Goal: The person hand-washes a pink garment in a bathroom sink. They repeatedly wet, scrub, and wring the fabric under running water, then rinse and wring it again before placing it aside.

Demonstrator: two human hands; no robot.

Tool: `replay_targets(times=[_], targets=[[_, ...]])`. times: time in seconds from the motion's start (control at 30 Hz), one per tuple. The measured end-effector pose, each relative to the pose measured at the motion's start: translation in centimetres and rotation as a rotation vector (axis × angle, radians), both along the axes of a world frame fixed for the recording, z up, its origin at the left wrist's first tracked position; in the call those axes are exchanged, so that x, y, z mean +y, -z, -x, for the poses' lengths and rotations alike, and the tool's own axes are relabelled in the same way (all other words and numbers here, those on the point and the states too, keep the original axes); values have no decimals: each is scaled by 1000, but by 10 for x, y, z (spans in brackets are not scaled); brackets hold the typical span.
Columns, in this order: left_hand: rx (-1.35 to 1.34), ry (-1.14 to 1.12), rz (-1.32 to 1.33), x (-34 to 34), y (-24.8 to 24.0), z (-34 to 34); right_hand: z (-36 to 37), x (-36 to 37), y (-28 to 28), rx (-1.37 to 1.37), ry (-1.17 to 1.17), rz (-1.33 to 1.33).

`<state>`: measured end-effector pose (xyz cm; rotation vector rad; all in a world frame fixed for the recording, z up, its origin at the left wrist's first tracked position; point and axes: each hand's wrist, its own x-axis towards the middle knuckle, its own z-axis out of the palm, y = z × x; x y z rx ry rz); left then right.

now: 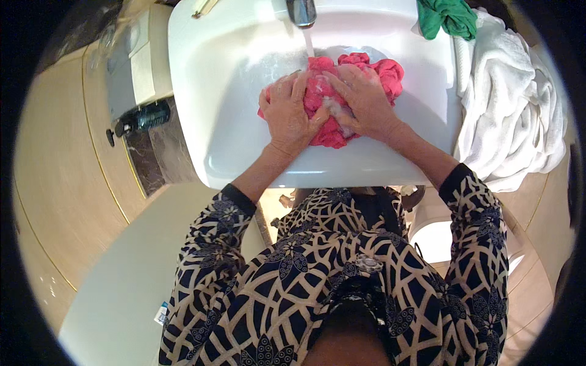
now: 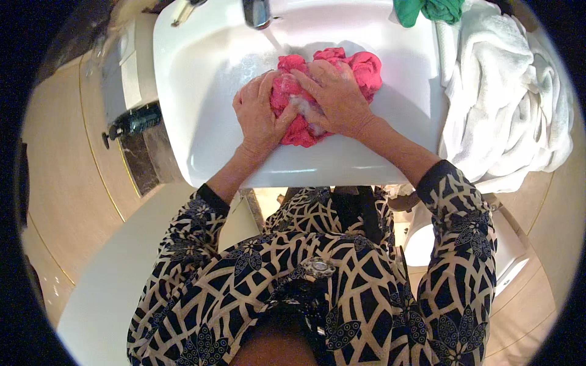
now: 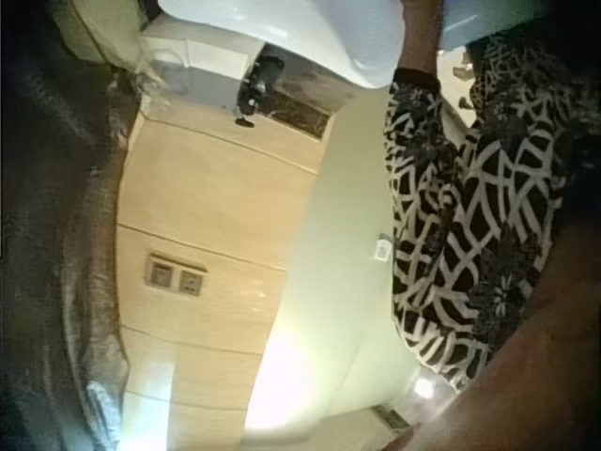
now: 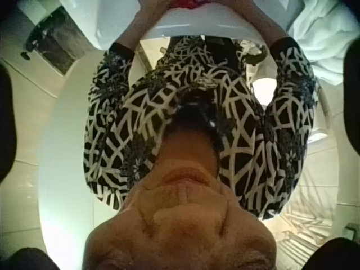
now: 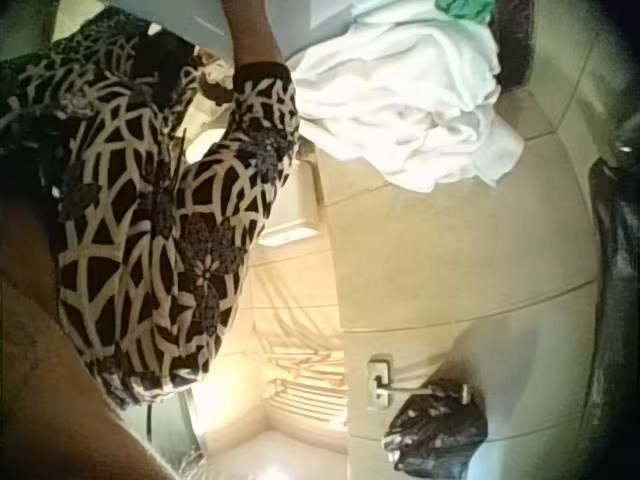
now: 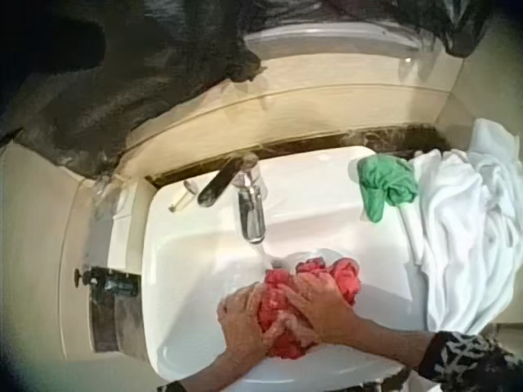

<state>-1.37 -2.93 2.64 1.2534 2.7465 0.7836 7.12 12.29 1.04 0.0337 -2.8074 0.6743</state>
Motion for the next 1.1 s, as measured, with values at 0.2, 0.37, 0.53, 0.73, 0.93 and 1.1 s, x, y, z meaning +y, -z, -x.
replay_targets(times=[0.2, 0.37, 0.53, 0.73, 0.93, 1.1], targets=[[15, -66, 199, 25, 28, 12, 18, 9, 26, -119, 92, 85], [-133, -143, 286, 45, 47, 45, 46, 28, 37, -426, 140, -43], [-325, -212, 132, 36, 79, 87, 88, 34, 39, -468, 248, 163], [-587, -364, -450, 27, 48, 91, 85, 21, 18, -90, 407, 498], [65, 184, -254, -17, 1, 47, 78, 20, -20, -214, 285, 498], [-390, 125, -349, -22, -1, 56, 84, 14, 9, -521, 96, 206]])
